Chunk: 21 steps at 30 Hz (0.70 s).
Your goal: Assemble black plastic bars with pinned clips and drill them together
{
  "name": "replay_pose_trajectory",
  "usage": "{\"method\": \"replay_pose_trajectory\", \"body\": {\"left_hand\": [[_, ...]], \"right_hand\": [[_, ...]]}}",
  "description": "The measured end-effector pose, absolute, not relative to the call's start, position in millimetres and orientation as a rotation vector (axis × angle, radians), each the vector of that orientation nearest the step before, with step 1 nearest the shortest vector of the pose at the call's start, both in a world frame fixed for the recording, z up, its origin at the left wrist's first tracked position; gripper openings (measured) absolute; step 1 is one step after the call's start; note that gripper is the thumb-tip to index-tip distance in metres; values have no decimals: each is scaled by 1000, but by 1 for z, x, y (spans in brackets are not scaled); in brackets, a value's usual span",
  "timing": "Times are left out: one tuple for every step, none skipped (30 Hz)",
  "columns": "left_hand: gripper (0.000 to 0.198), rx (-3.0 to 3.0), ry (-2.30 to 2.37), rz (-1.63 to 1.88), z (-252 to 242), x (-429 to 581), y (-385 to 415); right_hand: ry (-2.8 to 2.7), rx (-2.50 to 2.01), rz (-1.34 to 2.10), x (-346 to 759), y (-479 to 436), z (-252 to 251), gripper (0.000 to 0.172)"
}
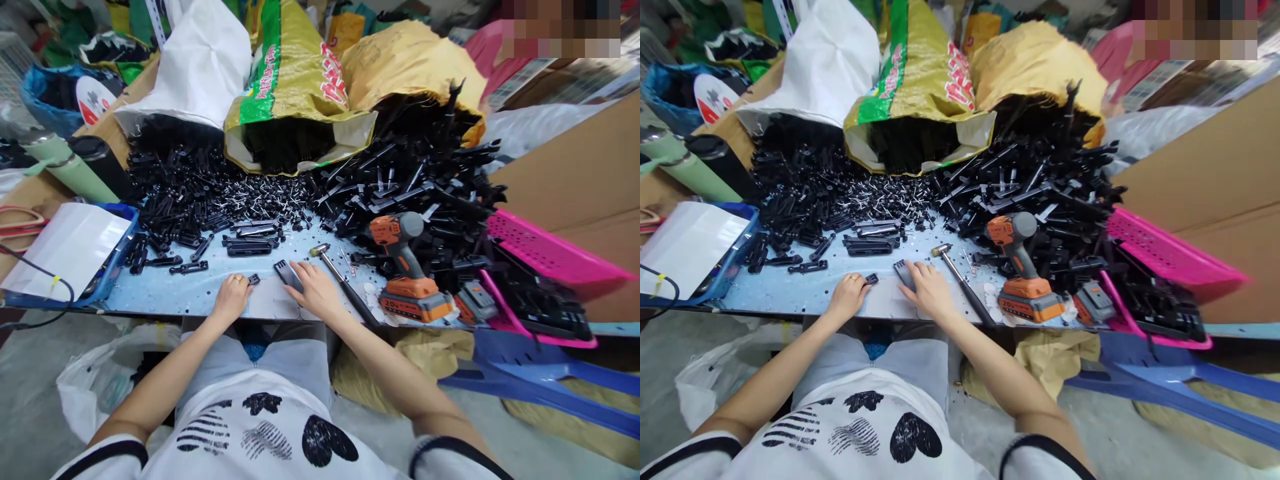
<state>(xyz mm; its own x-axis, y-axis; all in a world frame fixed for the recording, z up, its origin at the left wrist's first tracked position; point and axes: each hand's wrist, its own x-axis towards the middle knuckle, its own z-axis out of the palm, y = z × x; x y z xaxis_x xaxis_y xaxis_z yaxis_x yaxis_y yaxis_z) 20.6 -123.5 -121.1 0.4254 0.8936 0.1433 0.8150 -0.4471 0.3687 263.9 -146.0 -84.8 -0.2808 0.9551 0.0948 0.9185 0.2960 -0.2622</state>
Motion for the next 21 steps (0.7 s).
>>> {"method": "replay_pose_trajectory", "body": {"left_hand": [[15, 2347, 1489, 554, -121, 23, -125], [16, 2226, 1479, 648, -120, 25, -126], [21, 2084, 1454, 734, -119, 27, -128], [28, 1934, 1414, 800, -117, 29, -130], [35, 1796, 1363, 845, -115, 32, -132], [40, 1684, 1313, 873, -112, 35, -133], [42, 1612, 1274, 892, -108, 37, -135], [43, 1583, 1252, 910, -104, 40, -136], [43, 1592, 1246, 931, -100, 41, -136], [42, 1631, 1248, 950, -95, 42, -137], [41, 1692, 1250, 961, -91, 43, -137], [40, 1759, 1251, 963, -88, 42, -138], [39, 1823, 1253, 956, -84, 42, -139], [38, 1874, 1260, 943, -82, 41, -140], [37, 1911, 1270, 931, -81, 41, -141], [37, 1936, 1282, 925, -80, 42, -142], [36, 1950, 1295, 932, -80, 43, -144], [36, 1956, 1306, 957, -81, 46, -146], [36, 1958, 1316, 999, -81, 49, -148], [36, 1955, 1330, 1061, -82, 52, -149], [37, 1947, 1349, 1135, -82, 56, -150]], "right_hand": [[-2218, -1792, 265, 255, -138, -87, 54], [-2134, -1807, 340, 247, -130, -90, 54], [-2064, -1765, 456, 239, -124, -92, 51], [-1983, -1686, 607, 232, -120, -95, 47], [-1880, -1586, 778, 226, -119, -96, 45], [-1762, -1484, 949, 221, -119, -97, 46], [-1647, -1394, 1104, 217, -120, -97, 49], [-1553, -1322, 1228, 215, -122, -96, 51], [-1498, -1266, 1314, 214, -125, -94, 52], [-1482, -1220, 1359, 215, -127, -93, 53], [-1504, -1184, 1364, 217, -129, -91, 53], [-1553, -1159, 1338, 220, -131, -89, 52], [-1620, -1142, 1284, 224, -132, -88, 51], [-1691, -1134, 1211, 227, -132, -87, 50], [-1759, -1128, 1132, 230, -133, -87, 48], [-1810, -1125, 1057, 232, -134, -87, 48], [-1835, -1126, 997, 232, -135, -86, 47], [-1834, -1132, 955, 231, -137, -86, 47], [-1808, -1145, 929, 228, -139, -86, 48], [-1775, -1158, 918, 225, -140, -86, 48], [-1739, -1170, 908, 221, -142, -86, 49]]}}
